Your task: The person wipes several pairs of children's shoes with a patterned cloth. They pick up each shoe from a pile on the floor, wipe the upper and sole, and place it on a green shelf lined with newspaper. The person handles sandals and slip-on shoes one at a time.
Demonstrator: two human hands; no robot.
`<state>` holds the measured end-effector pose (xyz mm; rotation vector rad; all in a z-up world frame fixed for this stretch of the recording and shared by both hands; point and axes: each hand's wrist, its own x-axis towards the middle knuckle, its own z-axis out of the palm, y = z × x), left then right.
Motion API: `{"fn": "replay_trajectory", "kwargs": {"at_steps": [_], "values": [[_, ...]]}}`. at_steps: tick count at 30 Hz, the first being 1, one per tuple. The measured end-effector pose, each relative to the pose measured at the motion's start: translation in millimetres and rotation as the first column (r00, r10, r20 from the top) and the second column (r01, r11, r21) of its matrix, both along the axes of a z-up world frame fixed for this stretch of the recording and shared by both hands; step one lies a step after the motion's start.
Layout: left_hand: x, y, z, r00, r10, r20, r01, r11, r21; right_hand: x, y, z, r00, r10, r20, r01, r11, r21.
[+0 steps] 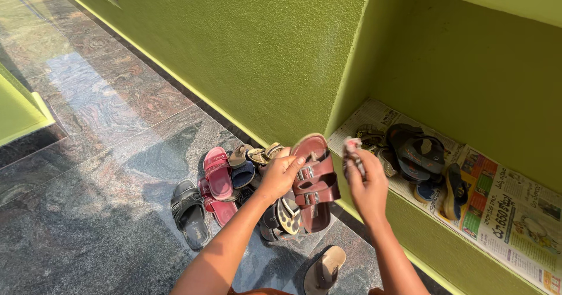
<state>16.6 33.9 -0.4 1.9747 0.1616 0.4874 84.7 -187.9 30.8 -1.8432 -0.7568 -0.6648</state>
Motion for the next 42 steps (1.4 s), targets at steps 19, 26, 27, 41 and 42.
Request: {"fn": "replay_trajectory", "kwargs": {"at_steps": [19, 26, 27, 41, 42], "values": [[-11, -50, -7, 0.949, -0.246, 0.197, 0.132, 0.877, 0.462, -20, 5, -3, 0.968, -0.248, 0.039, 0.195, 0.642, -0.742], [-8, -42, 7, 0.964, -0.121, 0.238, 0.028, 0.932, 0.362, -28, 0, 15, 0.973, -0.131, 0.189, 0.185, 0.933, -0.308], [-9, -42, 9, 0.957, -0.140, 0.255, 0.041, 0.932, 0.359, -31, 0, 18, 0.979, -0.103, 0.176, 0.155, 0.936, -0.316], [-8, -19, -11, 0.921, 0.025, 0.389, -0.141, 0.951, 0.275, -13, -22, 25, 0.967, -0.248, 0.057, 0.253, 0.962, -0.103], [-4, -11, -12, 0.889, 0.073, 0.452, -0.211, 0.942, 0.263, -11, -26, 28, 0.977, -0.212, 0.002, 0.212, 0.977, -0.006]]}}
